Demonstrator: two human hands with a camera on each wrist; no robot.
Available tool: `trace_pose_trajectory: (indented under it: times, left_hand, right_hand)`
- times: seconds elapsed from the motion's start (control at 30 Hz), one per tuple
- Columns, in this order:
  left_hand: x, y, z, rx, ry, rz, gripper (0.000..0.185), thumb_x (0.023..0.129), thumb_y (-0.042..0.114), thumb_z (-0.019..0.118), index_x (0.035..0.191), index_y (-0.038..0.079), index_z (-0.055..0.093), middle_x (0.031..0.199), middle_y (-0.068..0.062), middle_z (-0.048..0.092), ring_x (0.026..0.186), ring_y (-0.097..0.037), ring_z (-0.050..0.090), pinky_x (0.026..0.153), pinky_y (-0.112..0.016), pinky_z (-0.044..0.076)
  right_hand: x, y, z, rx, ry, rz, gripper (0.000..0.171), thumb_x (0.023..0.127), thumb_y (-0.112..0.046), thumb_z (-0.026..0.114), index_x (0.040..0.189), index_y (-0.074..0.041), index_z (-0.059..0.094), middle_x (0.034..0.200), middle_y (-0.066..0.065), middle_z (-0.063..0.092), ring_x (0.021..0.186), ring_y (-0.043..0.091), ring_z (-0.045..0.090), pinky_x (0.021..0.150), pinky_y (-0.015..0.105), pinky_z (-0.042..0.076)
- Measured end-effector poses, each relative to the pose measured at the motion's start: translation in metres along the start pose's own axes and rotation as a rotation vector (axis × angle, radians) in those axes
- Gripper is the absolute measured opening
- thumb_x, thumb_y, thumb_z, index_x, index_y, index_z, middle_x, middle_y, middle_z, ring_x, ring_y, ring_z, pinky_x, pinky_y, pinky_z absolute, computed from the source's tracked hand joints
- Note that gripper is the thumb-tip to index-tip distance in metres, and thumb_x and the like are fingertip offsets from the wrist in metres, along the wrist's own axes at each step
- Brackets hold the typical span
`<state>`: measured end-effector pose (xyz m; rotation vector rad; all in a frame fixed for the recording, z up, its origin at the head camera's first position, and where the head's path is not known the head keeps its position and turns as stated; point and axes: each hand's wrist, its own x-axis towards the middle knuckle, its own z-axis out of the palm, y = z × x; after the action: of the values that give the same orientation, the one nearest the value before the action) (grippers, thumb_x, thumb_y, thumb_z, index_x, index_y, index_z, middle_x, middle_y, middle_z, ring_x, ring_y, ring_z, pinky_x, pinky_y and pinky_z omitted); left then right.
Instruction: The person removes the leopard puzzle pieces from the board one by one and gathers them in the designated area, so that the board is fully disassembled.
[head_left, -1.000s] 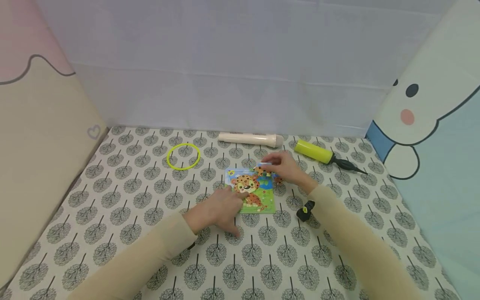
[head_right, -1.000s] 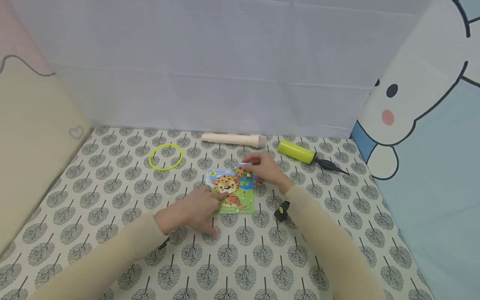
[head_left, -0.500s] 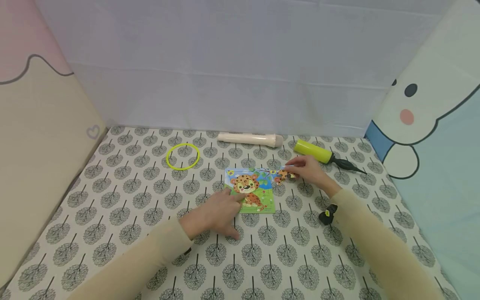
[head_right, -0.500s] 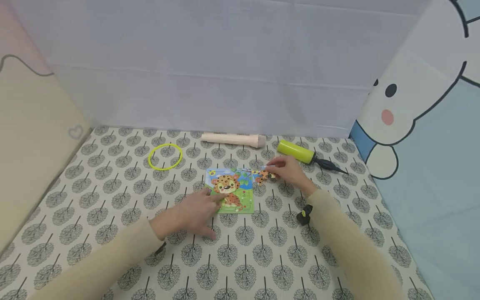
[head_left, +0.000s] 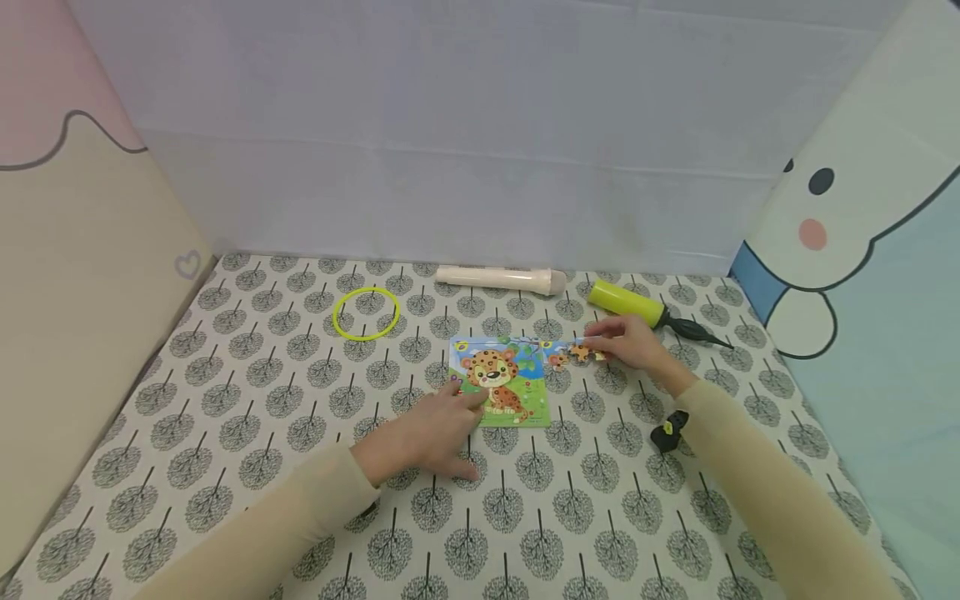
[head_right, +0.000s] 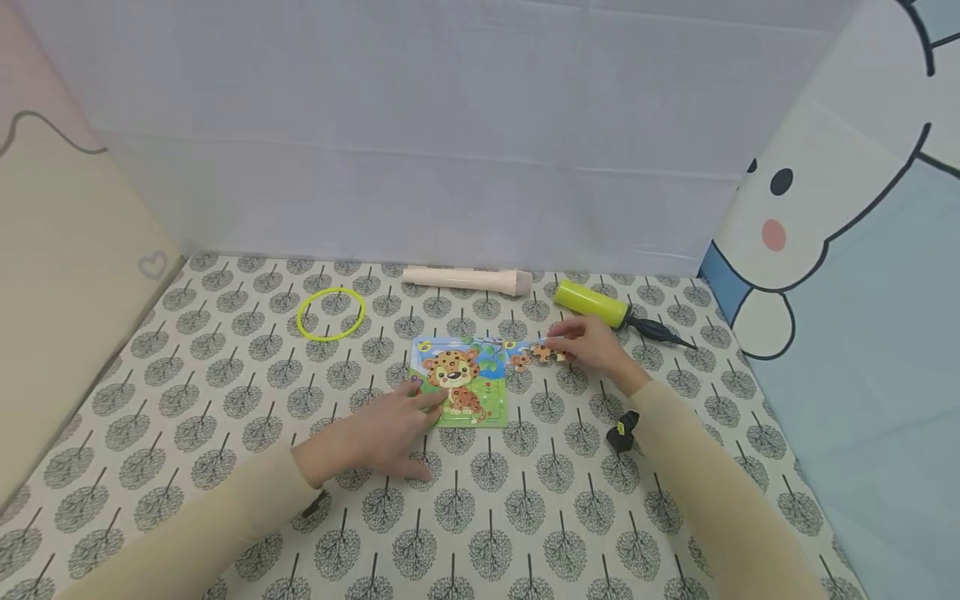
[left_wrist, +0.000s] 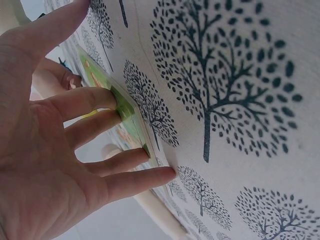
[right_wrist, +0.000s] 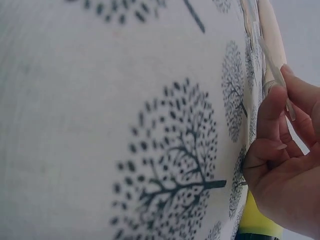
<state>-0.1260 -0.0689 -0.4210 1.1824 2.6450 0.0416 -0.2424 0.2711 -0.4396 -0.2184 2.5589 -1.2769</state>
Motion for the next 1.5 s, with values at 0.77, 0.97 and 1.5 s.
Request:
trace_pose_trajectory:
  times: [0.77,0.97,1.5]
  left_hand:
    - [-0.002,-0.003,0.003,0.05,0.051,0.09,0.093,0.073,0.066,0.068,0.131,-0.005,0.053,0.146,-0.02,0.037,0.132,-0.032,0.038,0.11,-0.053,0.022]
    - [-0.002,-0.003,0.002,0.043,0.053,0.091,0.092,0.072,0.065,0.069,0.13,-0.005,0.054,0.146,-0.021,0.037,0.131,-0.033,0.038,0.109,-0.053,0.022]
    - [-0.001,-0.004,0.005,0.048,0.056,0.076,0.095,0.071,0.067,0.069,0.132,-0.004,0.052,0.147,-0.02,0.036,0.131,-0.038,0.037,0.109,-0.053,0.024]
  right_hand:
    - [0.002,-0.001,0.011,-0.482,0.106,-0.088,0.023,0.088,-0.032,0.07,0.099,-0.012,0.074,0.094,0.003,0.07,0.078,0.019,0.06,0.068,0.039,0.049]
    - [0.001,-0.002,0.013,-0.514,0.122,-0.09,0.022,0.088,-0.031,0.07,0.098,-0.012,0.074,0.093,0.003,0.069,0.08,0.021,0.061,0.07,0.041,0.05]
    - [0.007,-0.026,0.03,-0.421,0.069,-0.204,0.024,0.089,-0.023,0.069,0.104,-0.005,0.071,0.097,0.008,0.066,0.077,0.02,0.057,0.063,0.035,0.048]
